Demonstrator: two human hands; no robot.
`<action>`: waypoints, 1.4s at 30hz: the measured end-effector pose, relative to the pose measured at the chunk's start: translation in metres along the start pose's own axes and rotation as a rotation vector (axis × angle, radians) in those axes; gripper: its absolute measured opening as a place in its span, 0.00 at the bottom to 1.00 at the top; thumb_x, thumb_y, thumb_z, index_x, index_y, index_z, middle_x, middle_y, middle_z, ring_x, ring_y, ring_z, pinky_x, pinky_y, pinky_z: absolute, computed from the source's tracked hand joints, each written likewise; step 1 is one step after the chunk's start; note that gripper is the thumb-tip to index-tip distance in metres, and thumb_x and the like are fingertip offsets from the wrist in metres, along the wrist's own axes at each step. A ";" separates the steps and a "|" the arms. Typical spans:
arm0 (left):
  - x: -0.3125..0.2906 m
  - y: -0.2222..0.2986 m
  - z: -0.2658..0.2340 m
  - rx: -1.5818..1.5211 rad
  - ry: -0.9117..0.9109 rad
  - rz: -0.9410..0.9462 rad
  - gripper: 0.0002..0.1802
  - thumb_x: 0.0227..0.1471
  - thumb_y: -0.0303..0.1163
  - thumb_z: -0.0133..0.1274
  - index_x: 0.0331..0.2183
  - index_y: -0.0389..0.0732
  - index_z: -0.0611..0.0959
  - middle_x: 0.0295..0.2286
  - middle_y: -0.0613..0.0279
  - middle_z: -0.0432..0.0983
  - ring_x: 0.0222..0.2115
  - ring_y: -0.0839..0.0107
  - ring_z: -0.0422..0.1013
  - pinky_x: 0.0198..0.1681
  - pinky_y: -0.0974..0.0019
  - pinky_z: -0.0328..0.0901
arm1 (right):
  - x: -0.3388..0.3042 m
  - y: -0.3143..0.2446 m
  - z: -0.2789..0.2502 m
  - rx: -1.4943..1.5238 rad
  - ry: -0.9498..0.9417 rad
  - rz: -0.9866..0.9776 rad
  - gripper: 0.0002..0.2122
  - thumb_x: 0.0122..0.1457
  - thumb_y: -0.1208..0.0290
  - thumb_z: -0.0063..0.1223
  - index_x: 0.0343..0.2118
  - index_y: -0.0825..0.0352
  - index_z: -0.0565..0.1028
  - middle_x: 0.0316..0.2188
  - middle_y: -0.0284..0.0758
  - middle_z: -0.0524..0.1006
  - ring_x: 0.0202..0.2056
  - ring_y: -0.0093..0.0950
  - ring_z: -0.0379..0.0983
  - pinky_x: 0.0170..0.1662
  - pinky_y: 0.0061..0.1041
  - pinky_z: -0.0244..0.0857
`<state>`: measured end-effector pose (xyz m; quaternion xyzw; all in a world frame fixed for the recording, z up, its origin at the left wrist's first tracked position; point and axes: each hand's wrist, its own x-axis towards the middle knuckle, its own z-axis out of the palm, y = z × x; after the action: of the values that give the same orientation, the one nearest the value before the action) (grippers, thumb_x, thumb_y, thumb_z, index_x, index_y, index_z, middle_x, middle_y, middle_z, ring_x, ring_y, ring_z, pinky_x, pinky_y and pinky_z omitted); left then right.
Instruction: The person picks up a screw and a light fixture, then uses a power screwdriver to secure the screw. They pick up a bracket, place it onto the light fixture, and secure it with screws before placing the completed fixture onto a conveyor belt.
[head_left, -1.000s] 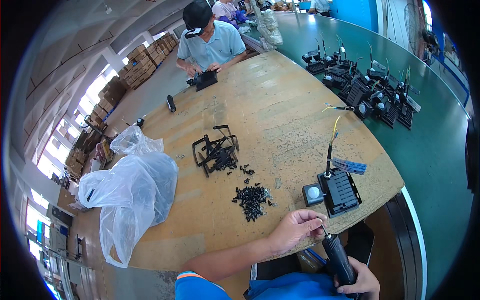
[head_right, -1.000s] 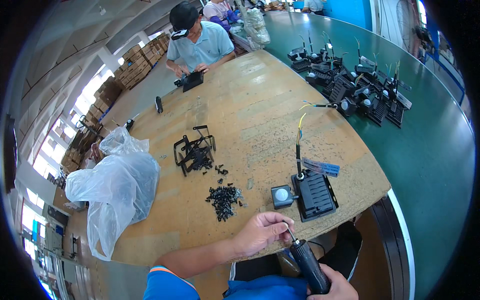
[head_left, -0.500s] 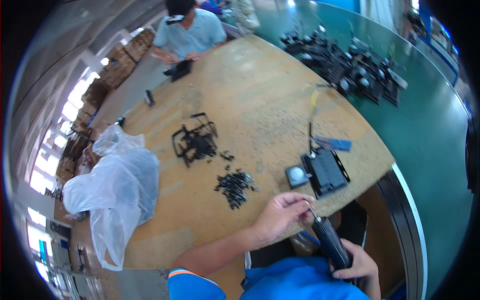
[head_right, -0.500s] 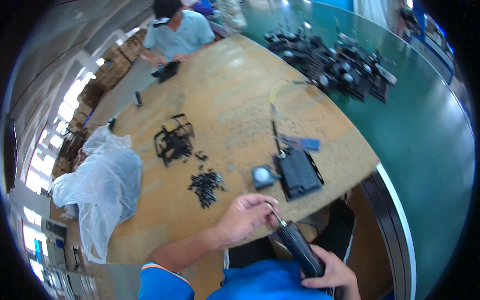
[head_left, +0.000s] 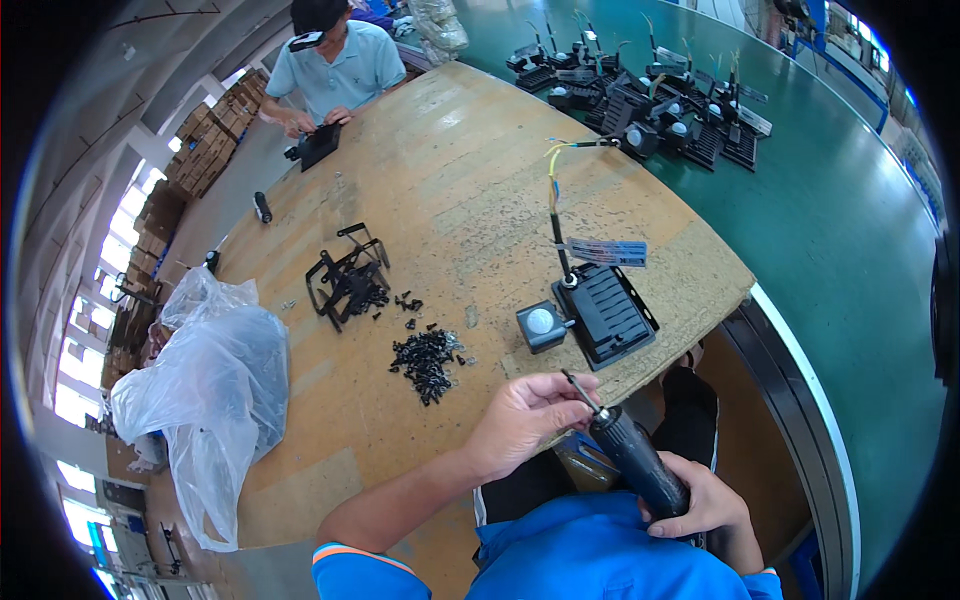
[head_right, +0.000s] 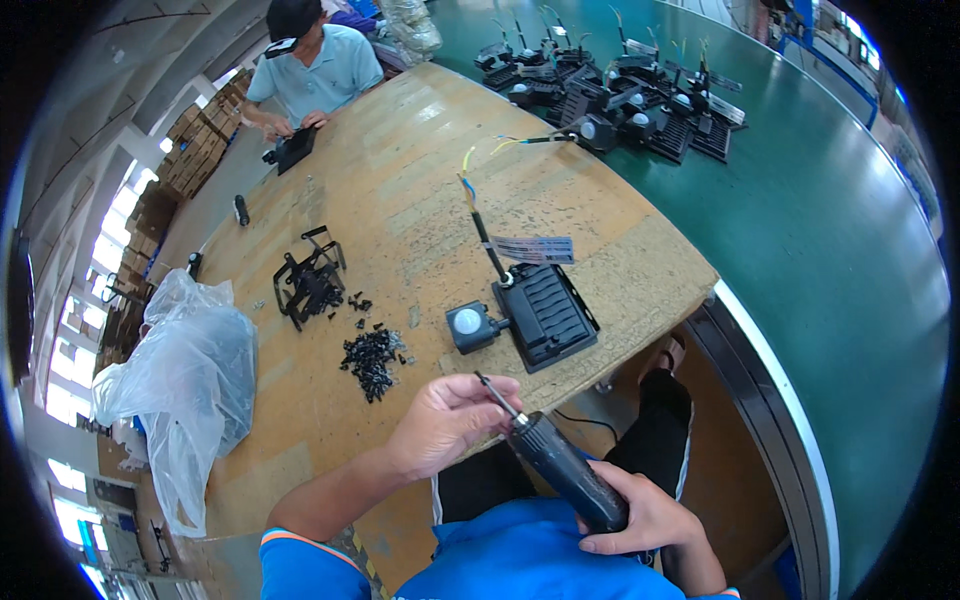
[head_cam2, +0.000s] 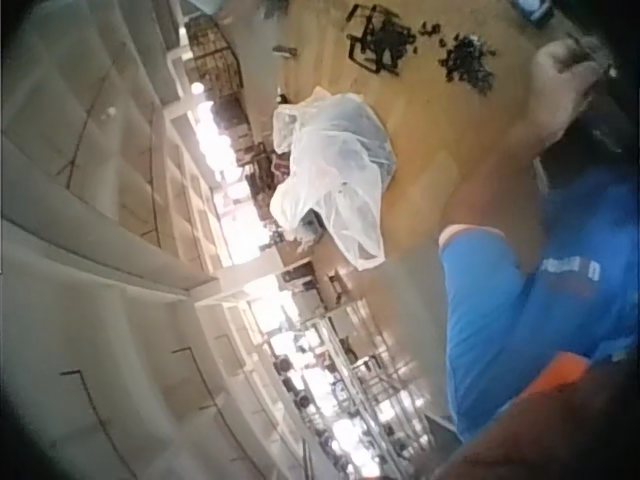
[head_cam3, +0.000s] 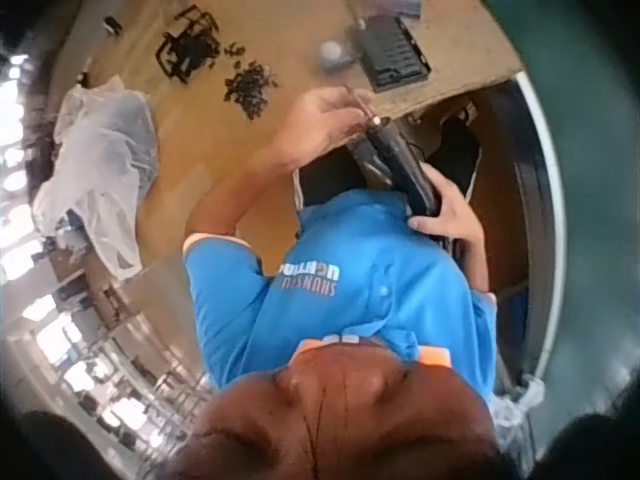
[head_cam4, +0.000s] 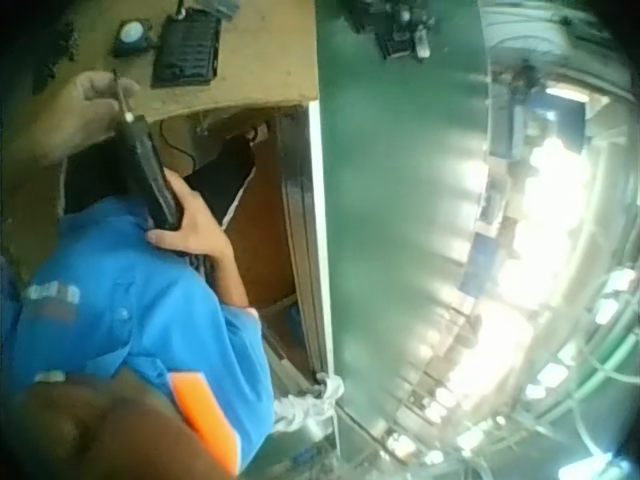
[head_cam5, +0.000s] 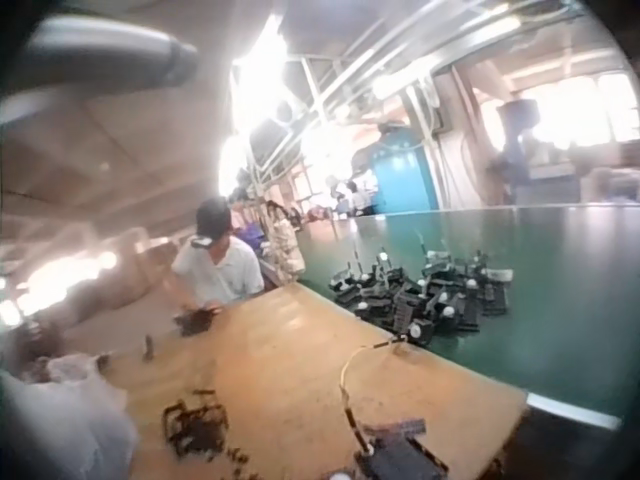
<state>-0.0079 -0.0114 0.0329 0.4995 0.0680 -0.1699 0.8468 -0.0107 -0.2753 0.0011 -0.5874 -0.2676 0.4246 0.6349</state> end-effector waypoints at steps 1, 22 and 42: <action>0.000 0.002 0.003 0.039 -0.007 -0.022 0.12 0.51 0.22 0.50 0.40 0.31 0.75 0.33 0.56 0.74 0.33 0.70 0.71 0.40 0.67 0.67 | -0.003 0.000 0.000 0.018 0.027 0.021 0.33 0.38 0.75 0.67 0.49 0.72 0.62 0.28 0.35 0.74 0.31 0.22 0.72 0.36 0.21 0.67; -0.004 -0.012 -0.025 1.218 -0.040 0.888 0.09 0.42 0.25 0.58 0.18 0.37 0.74 0.19 0.59 0.68 0.21 0.64 0.67 0.24 0.64 0.62 | -0.003 -0.006 0.014 0.156 0.216 0.082 0.37 0.34 0.73 0.69 0.48 0.73 0.61 0.25 0.38 0.75 0.27 0.23 0.73 0.33 0.21 0.67; -0.001 -0.009 -0.025 1.208 -0.084 0.879 0.10 0.42 0.25 0.58 0.18 0.36 0.73 0.18 0.58 0.67 0.20 0.62 0.66 0.23 0.63 0.61 | -0.001 -0.002 0.011 0.169 0.219 0.087 0.38 0.34 0.72 0.70 0.50 0.73 0.60 0.24 0.38 0.75 0.27 0.23 0.72 0.32 0.21 0.66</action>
<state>-0.0105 0.0061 0.0137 0.8519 -0.2755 0.1572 0.4168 -0.0195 -0.2702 0.0048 -0.5858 -0.1344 0.4062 0.6883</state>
